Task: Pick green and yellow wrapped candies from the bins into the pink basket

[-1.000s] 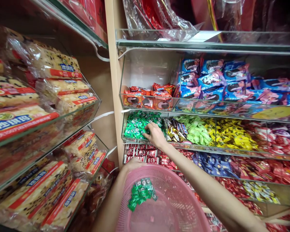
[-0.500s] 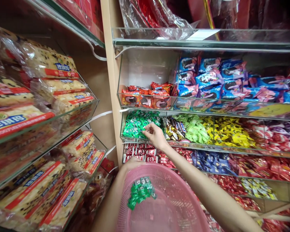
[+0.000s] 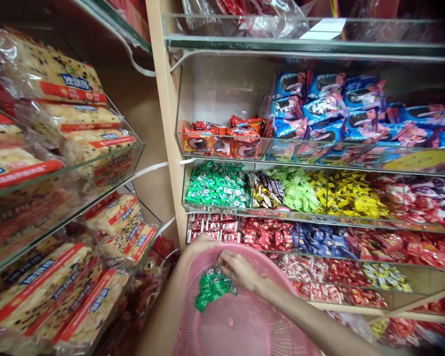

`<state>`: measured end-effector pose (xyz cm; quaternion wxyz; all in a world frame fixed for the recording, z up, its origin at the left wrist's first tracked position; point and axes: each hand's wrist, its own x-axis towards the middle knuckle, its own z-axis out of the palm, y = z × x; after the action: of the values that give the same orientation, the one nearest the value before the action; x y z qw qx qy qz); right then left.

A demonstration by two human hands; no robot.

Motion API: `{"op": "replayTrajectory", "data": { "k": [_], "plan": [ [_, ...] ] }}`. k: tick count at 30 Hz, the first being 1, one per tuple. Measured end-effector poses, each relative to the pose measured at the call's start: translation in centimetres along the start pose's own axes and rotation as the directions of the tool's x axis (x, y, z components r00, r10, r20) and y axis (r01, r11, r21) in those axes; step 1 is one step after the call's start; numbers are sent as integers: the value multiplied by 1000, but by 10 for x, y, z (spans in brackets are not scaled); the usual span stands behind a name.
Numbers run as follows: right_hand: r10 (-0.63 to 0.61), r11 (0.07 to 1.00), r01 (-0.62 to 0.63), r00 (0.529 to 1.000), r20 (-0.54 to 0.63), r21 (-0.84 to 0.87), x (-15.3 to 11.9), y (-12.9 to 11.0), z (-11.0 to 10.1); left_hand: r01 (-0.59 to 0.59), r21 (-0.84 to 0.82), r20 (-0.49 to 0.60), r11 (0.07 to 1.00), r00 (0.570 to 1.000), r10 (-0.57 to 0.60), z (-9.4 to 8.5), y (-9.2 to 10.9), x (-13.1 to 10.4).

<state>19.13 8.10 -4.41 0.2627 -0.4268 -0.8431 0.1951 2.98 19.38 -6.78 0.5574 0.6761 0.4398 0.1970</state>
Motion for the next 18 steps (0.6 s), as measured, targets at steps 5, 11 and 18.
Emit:
{"op": "replayTrajectory", "data": {
  "k": [5, 11, 18],
  "plan": [
    [-36, 993, 46, 995, 95, -106, 5, 6, 17, 3, 20, -13, 1000, 1000, -3, 0, 1, -1],
    [4, 984, 17, 993, 117, -175, 9, 12, 33, 101, -10, -3, 995, 995, -101, 2, 5, -6],
    [19, 978, 21, 982, 190, -208, 3, 21, 36, 95, 23, -4, 995, 996, -95, 2, 5, -5]
  ]
}}
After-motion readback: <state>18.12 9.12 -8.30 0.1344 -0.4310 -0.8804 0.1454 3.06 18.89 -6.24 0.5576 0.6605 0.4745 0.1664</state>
